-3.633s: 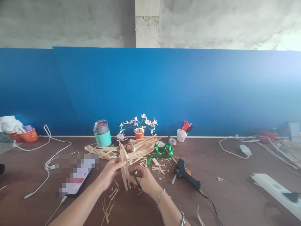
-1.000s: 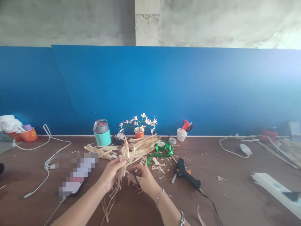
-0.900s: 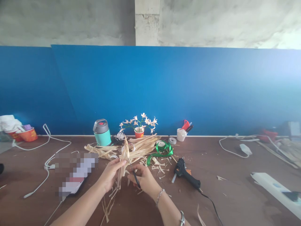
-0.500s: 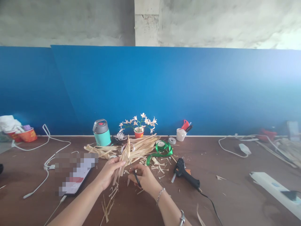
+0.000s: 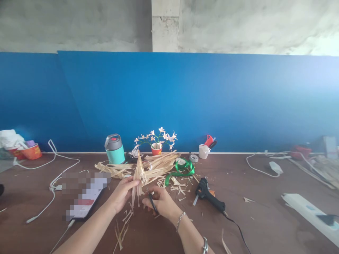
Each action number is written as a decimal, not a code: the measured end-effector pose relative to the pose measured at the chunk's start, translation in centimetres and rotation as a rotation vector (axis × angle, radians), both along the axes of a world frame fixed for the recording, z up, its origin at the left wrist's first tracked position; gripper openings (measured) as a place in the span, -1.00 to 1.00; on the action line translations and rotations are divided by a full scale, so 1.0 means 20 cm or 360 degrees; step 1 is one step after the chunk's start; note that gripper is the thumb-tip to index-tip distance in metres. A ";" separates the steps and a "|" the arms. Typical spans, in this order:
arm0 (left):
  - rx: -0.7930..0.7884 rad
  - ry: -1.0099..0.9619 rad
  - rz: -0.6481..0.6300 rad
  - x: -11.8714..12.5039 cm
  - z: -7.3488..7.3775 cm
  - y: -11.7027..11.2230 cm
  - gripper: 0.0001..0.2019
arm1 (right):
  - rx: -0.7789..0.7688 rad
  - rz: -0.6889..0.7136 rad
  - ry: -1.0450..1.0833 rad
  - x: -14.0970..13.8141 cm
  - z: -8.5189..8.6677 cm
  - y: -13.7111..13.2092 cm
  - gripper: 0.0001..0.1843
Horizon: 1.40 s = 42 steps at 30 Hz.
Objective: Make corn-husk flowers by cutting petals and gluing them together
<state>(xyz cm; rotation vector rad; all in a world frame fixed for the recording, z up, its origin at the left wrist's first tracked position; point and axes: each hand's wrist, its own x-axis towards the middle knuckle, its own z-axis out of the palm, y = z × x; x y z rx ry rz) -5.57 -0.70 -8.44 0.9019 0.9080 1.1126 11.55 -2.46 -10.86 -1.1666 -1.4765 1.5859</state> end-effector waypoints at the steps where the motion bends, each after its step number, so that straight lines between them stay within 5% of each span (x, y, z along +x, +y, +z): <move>1: 0.0006 -0.0006 0.0005 0.00 0.00 0.00 -0.88 | -0.0006 -0.0006 -0.0004 0.00 0.00 0.00 -0.52; 42: -0.0018 0.0121 0.0082 0.01 -0.03 0.01 -0.83 | 0.0364 -0.0058 -0.0086 0.00 -0.04 0.01 -0.75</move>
